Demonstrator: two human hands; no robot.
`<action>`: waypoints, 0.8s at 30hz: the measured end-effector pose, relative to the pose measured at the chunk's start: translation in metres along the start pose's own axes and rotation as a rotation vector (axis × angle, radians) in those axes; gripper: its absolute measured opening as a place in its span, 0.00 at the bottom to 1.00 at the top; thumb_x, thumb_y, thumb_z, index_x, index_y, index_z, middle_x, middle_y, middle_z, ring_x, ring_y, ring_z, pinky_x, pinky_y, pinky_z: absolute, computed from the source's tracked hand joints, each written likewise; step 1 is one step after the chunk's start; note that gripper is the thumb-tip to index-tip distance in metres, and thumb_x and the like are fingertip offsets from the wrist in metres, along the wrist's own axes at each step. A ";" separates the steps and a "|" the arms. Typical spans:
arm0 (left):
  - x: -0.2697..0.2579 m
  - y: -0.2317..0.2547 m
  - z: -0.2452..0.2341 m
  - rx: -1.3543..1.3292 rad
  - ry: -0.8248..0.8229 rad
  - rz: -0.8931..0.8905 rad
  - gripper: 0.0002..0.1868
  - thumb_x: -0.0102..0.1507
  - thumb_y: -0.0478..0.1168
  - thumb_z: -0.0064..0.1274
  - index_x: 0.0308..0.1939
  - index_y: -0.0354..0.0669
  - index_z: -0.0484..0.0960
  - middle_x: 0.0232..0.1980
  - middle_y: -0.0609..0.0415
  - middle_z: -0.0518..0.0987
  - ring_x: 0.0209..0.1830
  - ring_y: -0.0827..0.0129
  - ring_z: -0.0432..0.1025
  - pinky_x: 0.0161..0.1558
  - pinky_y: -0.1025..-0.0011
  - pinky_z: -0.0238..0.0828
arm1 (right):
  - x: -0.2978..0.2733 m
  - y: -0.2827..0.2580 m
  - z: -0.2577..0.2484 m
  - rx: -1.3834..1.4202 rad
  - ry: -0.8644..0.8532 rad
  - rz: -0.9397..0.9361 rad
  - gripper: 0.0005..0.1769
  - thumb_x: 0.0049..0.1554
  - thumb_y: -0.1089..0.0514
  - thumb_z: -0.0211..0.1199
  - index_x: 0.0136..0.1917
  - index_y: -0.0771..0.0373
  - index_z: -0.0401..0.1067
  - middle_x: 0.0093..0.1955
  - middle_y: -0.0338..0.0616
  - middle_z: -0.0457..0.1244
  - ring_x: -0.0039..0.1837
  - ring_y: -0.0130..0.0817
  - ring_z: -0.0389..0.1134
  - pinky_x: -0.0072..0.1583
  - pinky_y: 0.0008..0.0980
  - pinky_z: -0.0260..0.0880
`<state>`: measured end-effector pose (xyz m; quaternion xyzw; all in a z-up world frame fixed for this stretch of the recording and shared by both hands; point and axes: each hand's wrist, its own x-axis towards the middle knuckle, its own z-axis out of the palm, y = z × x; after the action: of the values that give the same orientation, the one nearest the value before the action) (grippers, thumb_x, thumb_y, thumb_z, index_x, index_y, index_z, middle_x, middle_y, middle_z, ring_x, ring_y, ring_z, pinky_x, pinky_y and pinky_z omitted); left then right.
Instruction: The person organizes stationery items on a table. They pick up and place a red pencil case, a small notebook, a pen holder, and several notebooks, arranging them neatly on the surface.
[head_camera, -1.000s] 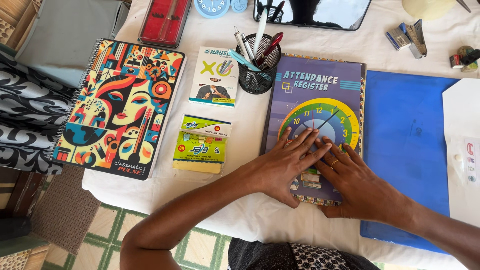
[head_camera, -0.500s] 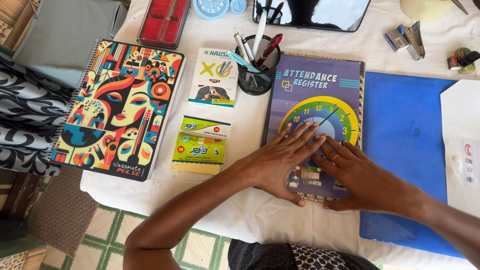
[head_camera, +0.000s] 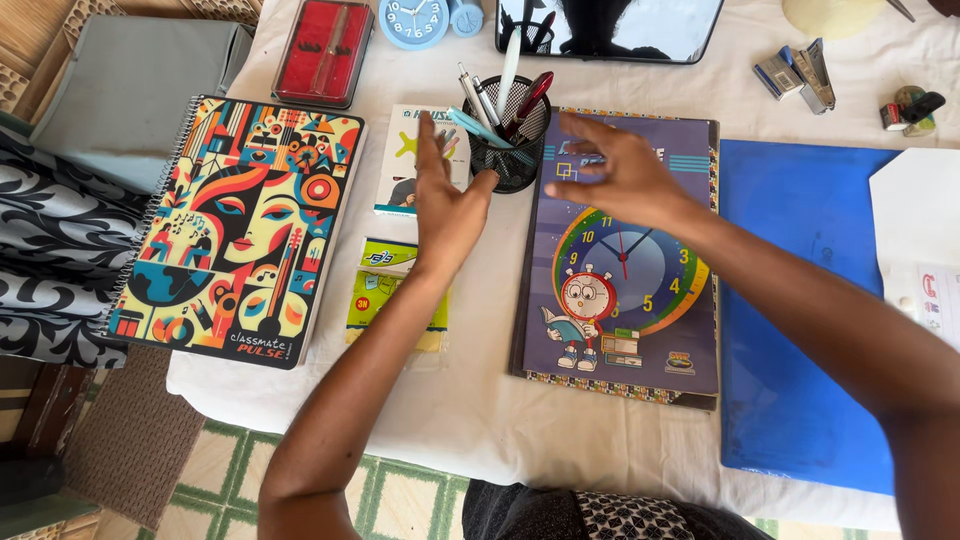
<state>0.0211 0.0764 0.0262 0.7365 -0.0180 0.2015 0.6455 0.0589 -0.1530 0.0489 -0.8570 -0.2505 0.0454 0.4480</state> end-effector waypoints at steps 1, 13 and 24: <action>0.006 -0.012 0.001 -0.020 -0.026 -0.103 0.51 0.57 0.26 0.55 0.79 0.32 0.44 0.78 0.34 0.56 0.80 0.50 0.54 0.77 0.61 0.49 | 0.012 0.005 0.009 0.061 0.022 -0.031 0.53 0.49 0.52 0.77 0.79 0.67 0.53 0.75 0.58 0.59 0.73 0.44 0.64 0.69 0.42 0.69; 0.003 -0.015 0.010 -0.120 -0.163 -0.045 0.37 0.59 0.27 0.53 0.74 0.29 0.63 0.62 0.43 0.77 0.63 0.64 0.73 0.65 0.70 0.69 | 0.038 0.013 0.056 0.365 0.175 -0.177 0.47 0.49 0.65 0.77 0.76 0.69 0.56 0.70 0.51 0.65 0.72 0.38 0.66 0.75 0.37 0.64; 0.001 -0.008 0.007 -0.206 -0.169 0.028 0.36 0.60 0.25 0.57 0.71 0.26 0.65 0.64 0.43 0.77 0.68 0.64 0.71 0.70 0.68 0.66 | 0.029 0.000 0.054 0.330 0.277 -0.202 0.42 0.47 0.68 0.77 0.72 0.70 0.62 0.65 0.50 0.68 0.69 0.35 0.70 0.74 0.37 0.67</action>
<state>0.0264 0.0713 0.0180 0.6801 -0.1033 0.1449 0.7111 0.0679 -0.0991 0.0214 -0.7410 -0.2603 -0.0772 0.6142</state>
